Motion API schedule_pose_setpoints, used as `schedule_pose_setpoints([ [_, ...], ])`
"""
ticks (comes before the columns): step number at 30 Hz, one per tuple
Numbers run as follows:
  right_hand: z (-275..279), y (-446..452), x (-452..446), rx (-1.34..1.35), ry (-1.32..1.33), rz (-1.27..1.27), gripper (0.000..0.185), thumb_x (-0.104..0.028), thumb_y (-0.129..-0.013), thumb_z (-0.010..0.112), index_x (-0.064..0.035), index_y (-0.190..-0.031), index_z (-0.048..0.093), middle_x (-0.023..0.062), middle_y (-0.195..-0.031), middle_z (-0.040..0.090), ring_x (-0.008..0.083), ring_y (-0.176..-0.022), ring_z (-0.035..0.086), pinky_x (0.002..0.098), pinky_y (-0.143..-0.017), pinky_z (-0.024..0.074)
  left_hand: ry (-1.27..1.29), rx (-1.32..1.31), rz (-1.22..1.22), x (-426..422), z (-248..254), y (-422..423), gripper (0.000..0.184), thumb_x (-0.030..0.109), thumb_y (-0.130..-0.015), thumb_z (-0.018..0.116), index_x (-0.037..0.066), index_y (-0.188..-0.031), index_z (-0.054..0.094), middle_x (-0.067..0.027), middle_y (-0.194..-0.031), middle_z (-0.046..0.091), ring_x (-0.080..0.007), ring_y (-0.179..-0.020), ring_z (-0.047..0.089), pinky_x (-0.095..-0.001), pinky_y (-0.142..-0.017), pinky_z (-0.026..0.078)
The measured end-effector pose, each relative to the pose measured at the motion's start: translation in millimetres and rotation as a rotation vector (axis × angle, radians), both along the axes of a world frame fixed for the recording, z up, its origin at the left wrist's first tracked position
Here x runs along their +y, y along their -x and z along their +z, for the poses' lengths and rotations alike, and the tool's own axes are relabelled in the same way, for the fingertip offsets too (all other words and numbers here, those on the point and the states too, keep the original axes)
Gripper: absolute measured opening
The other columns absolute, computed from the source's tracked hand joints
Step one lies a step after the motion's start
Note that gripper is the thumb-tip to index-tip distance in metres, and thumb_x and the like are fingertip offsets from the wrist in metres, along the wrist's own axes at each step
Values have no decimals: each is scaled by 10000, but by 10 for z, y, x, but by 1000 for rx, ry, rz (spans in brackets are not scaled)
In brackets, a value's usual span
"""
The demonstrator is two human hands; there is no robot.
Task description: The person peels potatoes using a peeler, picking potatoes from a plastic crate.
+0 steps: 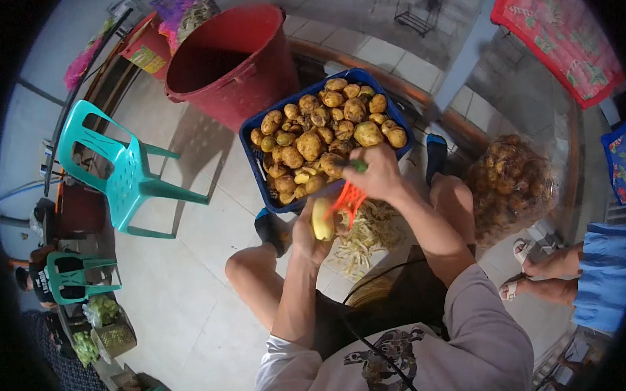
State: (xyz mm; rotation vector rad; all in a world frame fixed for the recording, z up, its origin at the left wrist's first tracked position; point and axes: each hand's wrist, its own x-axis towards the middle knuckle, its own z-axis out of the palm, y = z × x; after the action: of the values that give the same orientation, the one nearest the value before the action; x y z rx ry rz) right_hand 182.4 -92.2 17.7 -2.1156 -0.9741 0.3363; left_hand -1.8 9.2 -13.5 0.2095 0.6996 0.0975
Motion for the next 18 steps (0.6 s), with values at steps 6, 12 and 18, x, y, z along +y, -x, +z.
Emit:
schedule_pose_setpoints([
  [6, 265, 146, 14, -190, -139, 195, 216, -236, -692, 730, -34, -737, 666, 132, -638, 637, 306, -592, 639, 366, -578, 510, -230, -56, -167, -66, 44, 35, 404, 365, -1005, 436, -2, -1149, 524, -143, -968, 624, -247, -768, 649, -376, -578, 584],
  [12, -239, -387, -22, 29, 18, -210, 330, -323, -754, 657, -1, -686, 654, 157, -584, 605, 276, -508, 594, 397, -531, 472, -208, -41, -222, -92, 145, 2, 403, 375, -1010, 420, 4, -1127, 525, -144, -935, 611, -232, -706, 622, -362, -525, 554],
  [18, 183, 178, 13, -173, -191, 175, 215, -219, -659, 745, -38, -685, 631, 107, -589, 570, 190, -533, 573, 356, -523, 449, -13, 133, 38, -48, 148, -117, 426, 358, -1018, 375, -24, -1100, 545, -123, -904, 653, -221, -686, 671, -339, -534, 592],
])
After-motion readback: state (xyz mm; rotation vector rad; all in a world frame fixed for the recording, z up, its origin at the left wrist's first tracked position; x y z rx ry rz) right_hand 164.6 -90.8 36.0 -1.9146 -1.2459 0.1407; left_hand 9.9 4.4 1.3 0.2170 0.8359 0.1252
